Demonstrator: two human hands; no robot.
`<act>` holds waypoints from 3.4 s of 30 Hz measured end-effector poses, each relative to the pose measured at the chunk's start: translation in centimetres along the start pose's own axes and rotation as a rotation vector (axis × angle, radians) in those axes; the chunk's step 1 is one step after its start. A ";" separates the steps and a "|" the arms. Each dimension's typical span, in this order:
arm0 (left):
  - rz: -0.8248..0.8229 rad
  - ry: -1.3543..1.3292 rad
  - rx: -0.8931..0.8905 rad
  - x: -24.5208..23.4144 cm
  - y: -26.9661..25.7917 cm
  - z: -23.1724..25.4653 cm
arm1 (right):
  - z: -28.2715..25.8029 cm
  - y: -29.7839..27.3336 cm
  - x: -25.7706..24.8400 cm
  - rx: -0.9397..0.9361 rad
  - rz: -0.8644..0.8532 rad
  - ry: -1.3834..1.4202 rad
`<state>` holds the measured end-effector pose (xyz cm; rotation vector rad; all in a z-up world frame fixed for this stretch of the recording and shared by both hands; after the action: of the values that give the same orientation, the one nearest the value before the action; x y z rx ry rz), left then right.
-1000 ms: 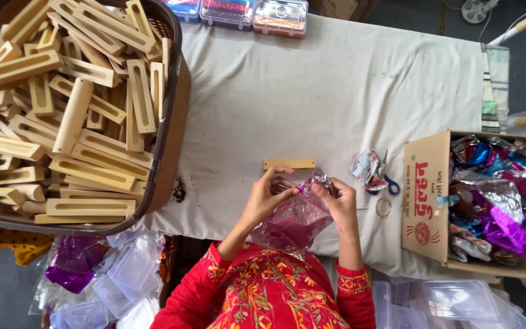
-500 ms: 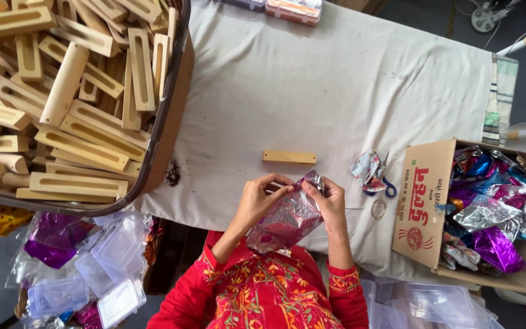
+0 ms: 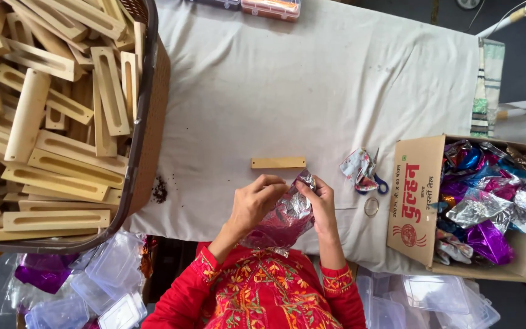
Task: Packing wooden components into metallic foil bags.
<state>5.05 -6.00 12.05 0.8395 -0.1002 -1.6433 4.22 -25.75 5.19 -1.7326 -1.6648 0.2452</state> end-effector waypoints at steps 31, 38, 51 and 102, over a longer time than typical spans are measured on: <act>-0.176 -0.005 -0.489 1.6 -9.6 -9.4 | 0.2 6.6 -0.8 -0.625 0.140 -1.176; 0.115 0.007 -0.755 0.5 -16.8 -14.6 | 1.9 8.3 -1.8 -0.678 0.201 -1.441; -0.138 0.596 -0.460 2.9 -16.9 -13.6 | 5.4 9.5 -3.9 -0.639 0.242 -1.467; -0.145 0.242 -0.134 5.4 -10.8 -10.1 | 6.7 6.4 -5.0 -0.232 -0.087 -1.360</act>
<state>1.85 -4.10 -3.28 0.9525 0.2423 -1.6497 4.62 -27.52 -5.23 -1.6953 -2.7327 1.4824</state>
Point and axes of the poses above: each hand's wrist, its own y-axis towards the middle knuckle, its own x-axis out of the palm, z = x × y, the point moved 2 cm from there along y, towards the middle knuckle, and after that the axes turned 13 degrees about x, right-handed, at the moved point
